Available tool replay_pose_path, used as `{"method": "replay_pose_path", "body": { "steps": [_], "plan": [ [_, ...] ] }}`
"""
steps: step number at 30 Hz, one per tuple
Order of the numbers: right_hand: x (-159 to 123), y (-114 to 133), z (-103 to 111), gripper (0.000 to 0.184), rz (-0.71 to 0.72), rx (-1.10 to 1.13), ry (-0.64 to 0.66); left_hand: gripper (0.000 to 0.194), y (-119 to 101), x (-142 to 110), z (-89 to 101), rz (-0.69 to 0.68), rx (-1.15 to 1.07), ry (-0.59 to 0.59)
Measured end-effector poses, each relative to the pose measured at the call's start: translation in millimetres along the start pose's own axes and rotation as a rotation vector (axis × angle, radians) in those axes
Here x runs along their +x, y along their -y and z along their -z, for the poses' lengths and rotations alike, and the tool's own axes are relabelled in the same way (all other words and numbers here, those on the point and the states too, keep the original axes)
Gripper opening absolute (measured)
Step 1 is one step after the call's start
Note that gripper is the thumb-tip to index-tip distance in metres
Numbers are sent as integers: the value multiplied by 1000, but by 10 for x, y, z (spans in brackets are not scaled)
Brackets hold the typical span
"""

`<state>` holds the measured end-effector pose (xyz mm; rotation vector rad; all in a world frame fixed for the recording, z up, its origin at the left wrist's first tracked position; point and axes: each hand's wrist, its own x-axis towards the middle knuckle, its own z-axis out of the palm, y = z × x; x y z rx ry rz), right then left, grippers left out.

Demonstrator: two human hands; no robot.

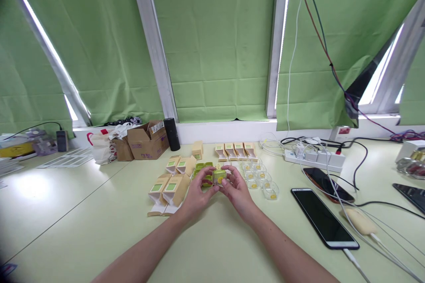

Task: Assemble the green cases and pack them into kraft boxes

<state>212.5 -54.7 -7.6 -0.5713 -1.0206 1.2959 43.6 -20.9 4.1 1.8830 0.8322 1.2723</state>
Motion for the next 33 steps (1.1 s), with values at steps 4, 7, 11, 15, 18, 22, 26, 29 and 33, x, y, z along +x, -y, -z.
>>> {"method": "replay_pose_path", "body": {
  "steps": [4, 7, 11, 15, 18, 22, 26, 29, 33],
  "plan": [
    [21, 29, 15, 50, 15, -21, 3, 47, -4, 3, 3, -9, 37, 0],
    [22, 39, 21, 48, 17, -2, 14, 47, 0, 12, 3, -27, 56, -11],
    [6, 28, 9, 47, -23, 68, 40, 48, 22, 18, 0, -56, 90, -61],
    [13, 17, 33, 50, -60, 125, 40, 50, 4, 2, -3, -120, 108, -76],
    [37, -7, 86, 43, -57, 162, 35, 47, -39, -15, -4, -162, 106, -52],
    [68, -71, 148, 29, -57, 222, 18, 40, -80, -26, -4, -178, 100, -39],
    [83, -107, 173, 28, -56, 232, 10, 39, -83, -29, -5, -174, 87, -39],
    [86, -105, 176, 28, -63, 229, 20, 39, -79, -33, -5, -175, 91, -32],
    [76, -88, 159, 30, -62, 236, 4, 39, -70, -36, -2, -157, 86, -20]
  ]
}}
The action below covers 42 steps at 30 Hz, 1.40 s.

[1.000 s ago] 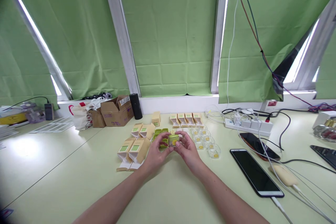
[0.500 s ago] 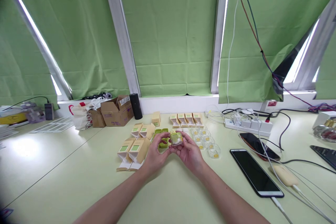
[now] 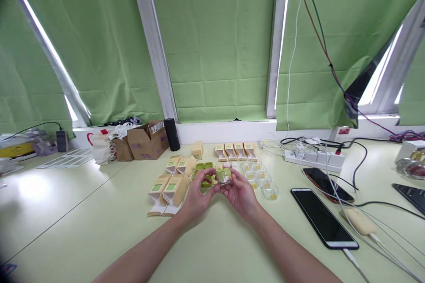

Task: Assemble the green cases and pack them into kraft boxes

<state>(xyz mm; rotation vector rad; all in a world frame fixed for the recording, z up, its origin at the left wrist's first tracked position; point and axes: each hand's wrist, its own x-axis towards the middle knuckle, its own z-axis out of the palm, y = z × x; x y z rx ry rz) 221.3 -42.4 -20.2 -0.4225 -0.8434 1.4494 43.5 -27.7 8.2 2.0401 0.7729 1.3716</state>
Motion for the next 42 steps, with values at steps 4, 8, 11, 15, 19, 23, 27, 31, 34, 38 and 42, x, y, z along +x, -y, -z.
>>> {"method": "replay_pose_path", "body": {
  "steps": [4, 8, 11, 15, 19, 23, 27, 31, 34, 38, 42],
  "plan": [
    [-32, 30, -36, 37, -6, -22, -28, 40, 24, 6, -8, 59, -73, 2],
    [-74, 76, -78, 46, 6, -125, -50, 51, 39, 22, -24, 115, -161, 11],
    [-93, 98, -110, 52, 38, -180, -59, 60, 20, 33, -32, 161, -213, 20],
    [-90, 95, -126, 59, 73, -225, -75, 64, -20, 35, -38, 213, -266, 29],
    [-69, 84, -118, 67, 128, -284, -101, 63, -34, 31, -38, 223, -302, 26],
    [-57, 77, -121, 68, 162, -337, -97, 55, -32, 31, -39, 225, -307, 35],
    [-52, 57, -112, 67, 186, -370, -86, 47, -18, 40, -40, 204, -288, 23],
    [-47, 70, -78, 63, 247, -426, -101, 46, 11, 51, -15, 182, -226, -6],
    [-35, 123, -50, 50, 343, -499, -214, 47, 20, 49, 18, 162, -111, -18],
    [-6, 182, -17, 42, 427, -527, -393, 50, 19, 23, 35, 121, 59, 27],
    [10, 176, -16, 39, 421, -496, -455, 53, 30, -14, 17, 101, 176, 102]
  ]
}}
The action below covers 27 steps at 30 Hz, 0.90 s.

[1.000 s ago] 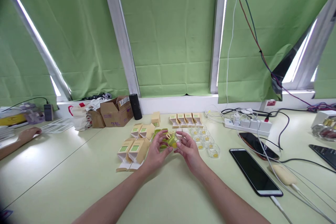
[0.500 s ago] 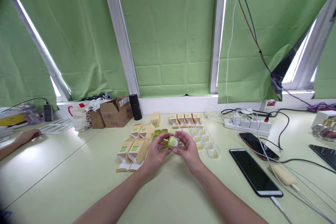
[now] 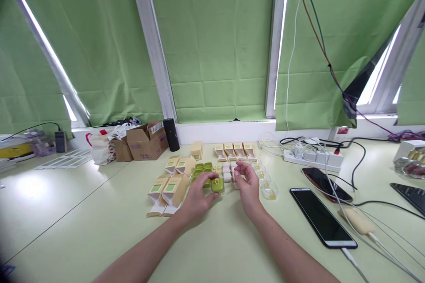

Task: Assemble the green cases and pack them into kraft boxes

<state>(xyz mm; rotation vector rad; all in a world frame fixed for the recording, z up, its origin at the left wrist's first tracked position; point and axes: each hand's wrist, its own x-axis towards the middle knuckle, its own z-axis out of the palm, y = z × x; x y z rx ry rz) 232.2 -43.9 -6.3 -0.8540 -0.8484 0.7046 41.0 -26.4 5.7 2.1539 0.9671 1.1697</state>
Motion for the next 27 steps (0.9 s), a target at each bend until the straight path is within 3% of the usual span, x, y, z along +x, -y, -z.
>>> {"method": "replay_pose_path", "body": {
  "steps": [13, 27],
  "plan": [
    [-17, -16, -25, 37, -33, 31, 32, 48, -64, -45, -26, 65, 149, 154],
    [-40, 42, -57, 39, -64, 41, 26, 47, -31, -59, -66, 31, 168, 195]
  ]
}}
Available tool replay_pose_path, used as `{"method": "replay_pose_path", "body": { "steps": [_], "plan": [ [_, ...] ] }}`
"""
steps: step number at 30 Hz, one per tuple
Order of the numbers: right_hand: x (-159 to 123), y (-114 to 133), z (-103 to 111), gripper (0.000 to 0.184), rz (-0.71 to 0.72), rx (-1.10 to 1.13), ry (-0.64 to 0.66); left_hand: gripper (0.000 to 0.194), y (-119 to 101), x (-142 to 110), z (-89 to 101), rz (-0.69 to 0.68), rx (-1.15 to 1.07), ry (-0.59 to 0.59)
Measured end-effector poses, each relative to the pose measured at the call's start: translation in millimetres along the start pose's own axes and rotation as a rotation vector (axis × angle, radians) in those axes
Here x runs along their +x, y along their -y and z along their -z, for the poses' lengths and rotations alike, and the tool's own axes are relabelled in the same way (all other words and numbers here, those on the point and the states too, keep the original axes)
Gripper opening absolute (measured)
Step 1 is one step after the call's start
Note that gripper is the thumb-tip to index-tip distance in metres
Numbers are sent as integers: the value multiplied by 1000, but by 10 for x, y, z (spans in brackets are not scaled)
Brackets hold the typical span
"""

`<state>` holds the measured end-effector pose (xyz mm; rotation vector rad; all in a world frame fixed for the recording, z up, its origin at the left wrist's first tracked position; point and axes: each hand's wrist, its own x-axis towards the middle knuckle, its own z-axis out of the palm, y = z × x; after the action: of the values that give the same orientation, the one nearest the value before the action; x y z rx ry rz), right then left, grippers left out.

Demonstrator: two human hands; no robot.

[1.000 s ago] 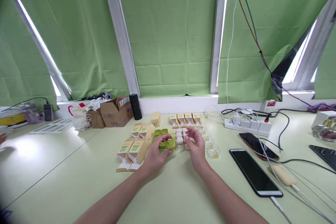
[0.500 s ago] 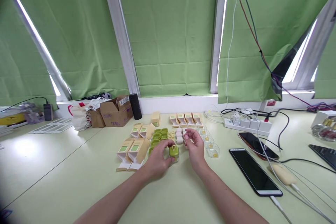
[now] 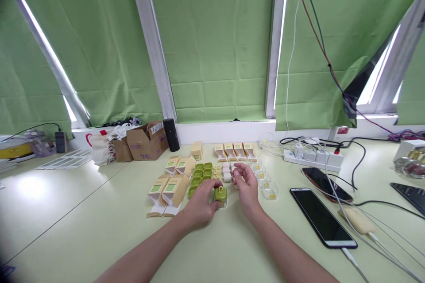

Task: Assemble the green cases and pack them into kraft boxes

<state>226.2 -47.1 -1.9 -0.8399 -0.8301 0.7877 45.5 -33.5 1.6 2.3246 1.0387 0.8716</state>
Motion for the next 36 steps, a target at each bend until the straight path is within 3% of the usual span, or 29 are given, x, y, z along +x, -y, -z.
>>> {"method": "replay_pose_path", "body": {
  "steps": [6, 9, 13, 17, 20, 24, 30, 36],
  "plan": [
    [-1, 4, 7, 39, -8, 24, 7, 56, 29, -13, 7, -41, -16, 21],
    [-6, 12, 12, 38, -17, 24, 11, 62, 29, 12, 62, -97, -7, -28],
    [-15, 21, 9, 36, -14, 31, 24, 40, 43, 136, 170, -110, 63, -178],
    [-15, 14, 6, 36, -14, 19, 26, 35, 132, 350, 255, -116, 231, -195],
    [-8, 5, 10, 38, -11, 10, 27, 43, 217, 563, 286, -106, 387, -112],
    [-2, 2, 16, 39, -8, 10, 26, 41, 280, 886, 283, -60, 597, 154],
    [5, -29, 27, 38, 4, -1, 40, 36, 356, 1261, 140, -36, 657, 315],
    [28, -85, 42, 37, -11, -8, 70, 28, 497, 1446, -37, 36, 691, 409]
  ]
}}
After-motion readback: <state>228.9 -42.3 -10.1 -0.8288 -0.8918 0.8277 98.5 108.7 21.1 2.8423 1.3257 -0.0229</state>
